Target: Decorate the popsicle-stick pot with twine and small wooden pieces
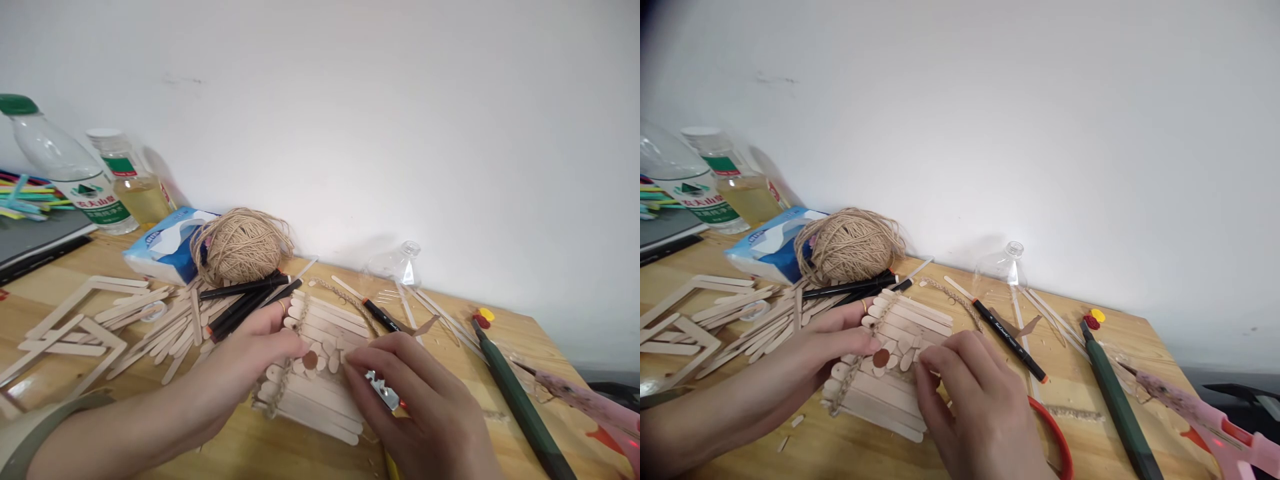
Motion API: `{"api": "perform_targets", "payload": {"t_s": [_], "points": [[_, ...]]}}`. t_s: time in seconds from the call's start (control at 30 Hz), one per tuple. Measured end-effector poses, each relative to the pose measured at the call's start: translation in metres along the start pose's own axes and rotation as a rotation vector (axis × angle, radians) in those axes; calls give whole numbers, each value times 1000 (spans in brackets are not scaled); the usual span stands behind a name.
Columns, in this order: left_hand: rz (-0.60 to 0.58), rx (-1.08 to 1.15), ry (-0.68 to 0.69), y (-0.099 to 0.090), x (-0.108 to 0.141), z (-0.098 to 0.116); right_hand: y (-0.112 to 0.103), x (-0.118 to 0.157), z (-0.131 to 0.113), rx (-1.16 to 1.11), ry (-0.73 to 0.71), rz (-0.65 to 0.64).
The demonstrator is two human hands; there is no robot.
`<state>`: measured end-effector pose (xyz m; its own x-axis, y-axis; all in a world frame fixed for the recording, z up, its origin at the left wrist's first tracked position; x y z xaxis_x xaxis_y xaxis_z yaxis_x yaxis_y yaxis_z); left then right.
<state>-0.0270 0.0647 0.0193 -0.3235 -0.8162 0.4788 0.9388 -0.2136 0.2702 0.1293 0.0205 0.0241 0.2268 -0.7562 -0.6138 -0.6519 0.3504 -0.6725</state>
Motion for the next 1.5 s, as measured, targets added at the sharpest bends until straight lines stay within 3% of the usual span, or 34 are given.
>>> {"api": "perform_targets", "payload": {"t_s": [0.33, 0.5, 1.17, 1.5], "points": [[-6, -1, -2, 0, 0, -1, 0, 4, -5, 214, -165, 29], [-6, 4, -15, -2, -2, -5, 4, 4, -6, 237, -238, 103], [-28, -21, 3, -5, -5, -6, -11, -7, 3, -51, 17, 0], [-13, -29, -12, -5, -3, -9, -12, -7, 5, -41, -18, -137]]}}
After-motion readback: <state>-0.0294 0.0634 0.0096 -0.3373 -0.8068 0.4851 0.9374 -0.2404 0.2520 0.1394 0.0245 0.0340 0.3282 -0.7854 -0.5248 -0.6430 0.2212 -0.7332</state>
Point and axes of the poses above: each hand's wrist, its own x-axis away from the middle knuckle, its own y-axis out of the palm, z = x × y, the point moved 3 cm from there along -x, towards the middle knuckle, and after that the axes turned 6 degrees about z, right-handed, at the moved point
